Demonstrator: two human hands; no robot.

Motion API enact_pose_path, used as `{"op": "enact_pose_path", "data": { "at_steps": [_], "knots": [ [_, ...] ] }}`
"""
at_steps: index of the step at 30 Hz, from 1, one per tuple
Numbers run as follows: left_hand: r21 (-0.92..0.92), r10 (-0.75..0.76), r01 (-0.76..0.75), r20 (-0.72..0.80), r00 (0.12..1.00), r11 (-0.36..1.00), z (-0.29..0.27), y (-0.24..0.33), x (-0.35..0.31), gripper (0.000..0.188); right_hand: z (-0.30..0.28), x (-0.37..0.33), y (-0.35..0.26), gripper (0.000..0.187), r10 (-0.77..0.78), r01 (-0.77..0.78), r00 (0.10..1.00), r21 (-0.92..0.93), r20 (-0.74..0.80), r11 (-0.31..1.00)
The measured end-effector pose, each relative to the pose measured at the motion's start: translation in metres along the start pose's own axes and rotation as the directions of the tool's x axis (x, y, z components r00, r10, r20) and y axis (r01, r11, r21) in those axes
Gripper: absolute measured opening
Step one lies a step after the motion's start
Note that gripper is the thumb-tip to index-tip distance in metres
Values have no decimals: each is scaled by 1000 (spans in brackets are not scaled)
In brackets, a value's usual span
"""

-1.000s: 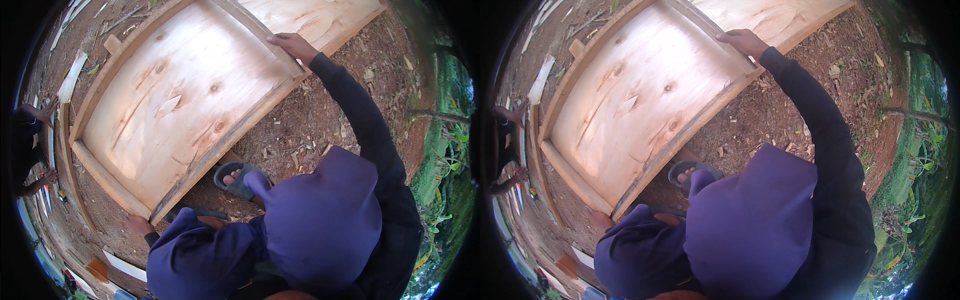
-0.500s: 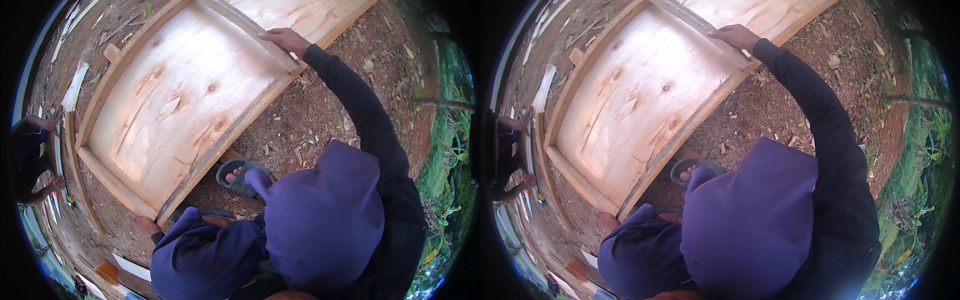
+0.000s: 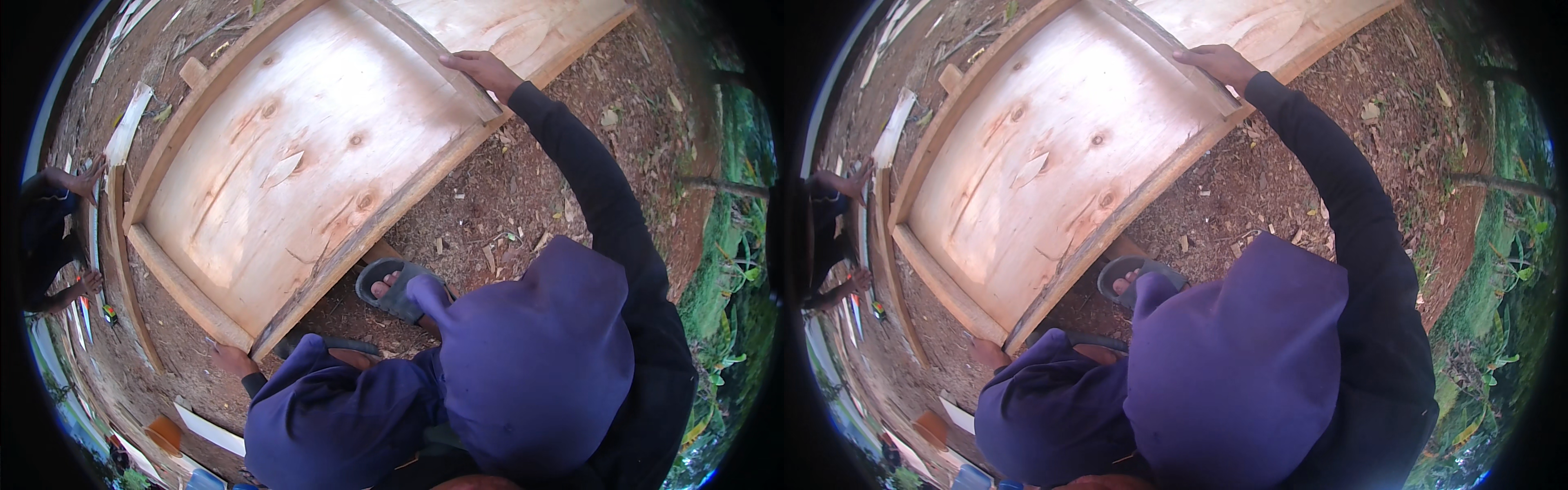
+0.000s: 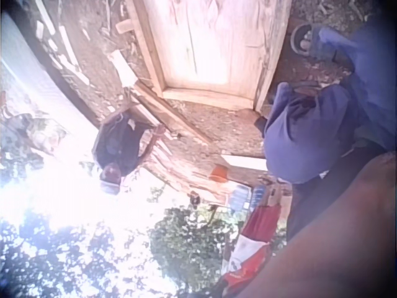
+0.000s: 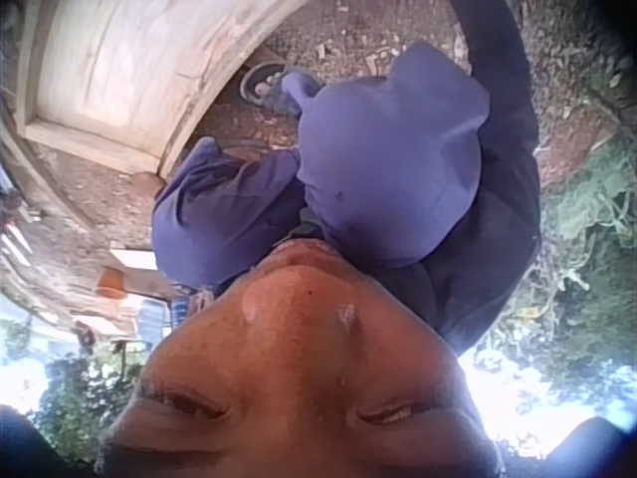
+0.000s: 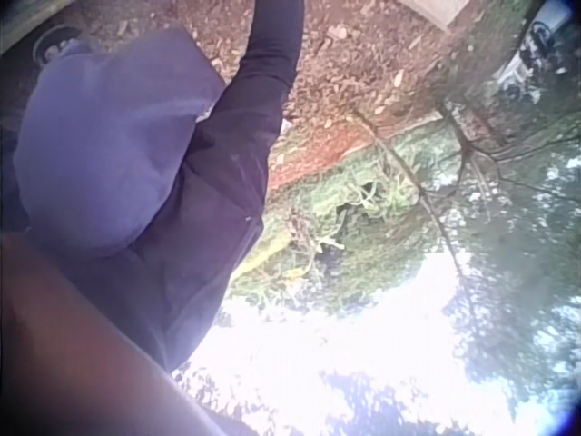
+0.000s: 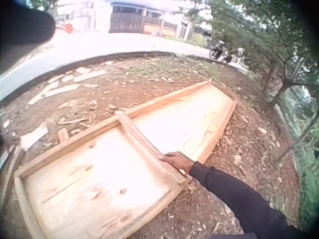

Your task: The person assembles a wooden frame by hammering nails into wooden planks and a plywood sheet. They retrieve nails from a bucket, position the wood pieces, and secure them with a hammer. The person also adjusts the frame and uses a chisel to fit components.

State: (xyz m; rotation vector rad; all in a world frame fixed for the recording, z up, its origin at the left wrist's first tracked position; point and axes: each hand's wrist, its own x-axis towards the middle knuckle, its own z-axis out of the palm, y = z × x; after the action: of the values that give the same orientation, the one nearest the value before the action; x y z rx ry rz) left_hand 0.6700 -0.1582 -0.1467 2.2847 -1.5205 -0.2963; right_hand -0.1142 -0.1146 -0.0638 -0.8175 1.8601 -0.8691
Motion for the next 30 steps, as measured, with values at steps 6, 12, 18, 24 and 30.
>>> {"op": "enact_pose_path", "data": {
  "at_steps": [6, 12, 18, 24, 30],
  "knots": [
    [-22, -37, 37, 9, 999, 999, 4, 0, 1, 43, 1, -2, 4, 74, -2, 2, 1000, 20, -18, 1000],
    [32, 1, -2, 45, 999, 999, 0, 1, -1, 42, 3, 1, 4, 75, 15, -15, 1000, 25, -4, 1000],
    [-32, -35, 38, 76, 996, 999, 1, 17, -10, 44, 0, 0, 6, 75, -57, 25, 990, -232, -133, 972],
    [72, 16, -19, 48, 999, 997, -9, 0, 3, 45, 21, -8, -15, 60, -133, 67, 976, -345, -173, 936],
    [7, -94, 94, 3, 996, 996, -11, 62, -24, 42, 20, -17, -9, 60, -201, 112, 955, -363, -219, 925]
  ]
}}
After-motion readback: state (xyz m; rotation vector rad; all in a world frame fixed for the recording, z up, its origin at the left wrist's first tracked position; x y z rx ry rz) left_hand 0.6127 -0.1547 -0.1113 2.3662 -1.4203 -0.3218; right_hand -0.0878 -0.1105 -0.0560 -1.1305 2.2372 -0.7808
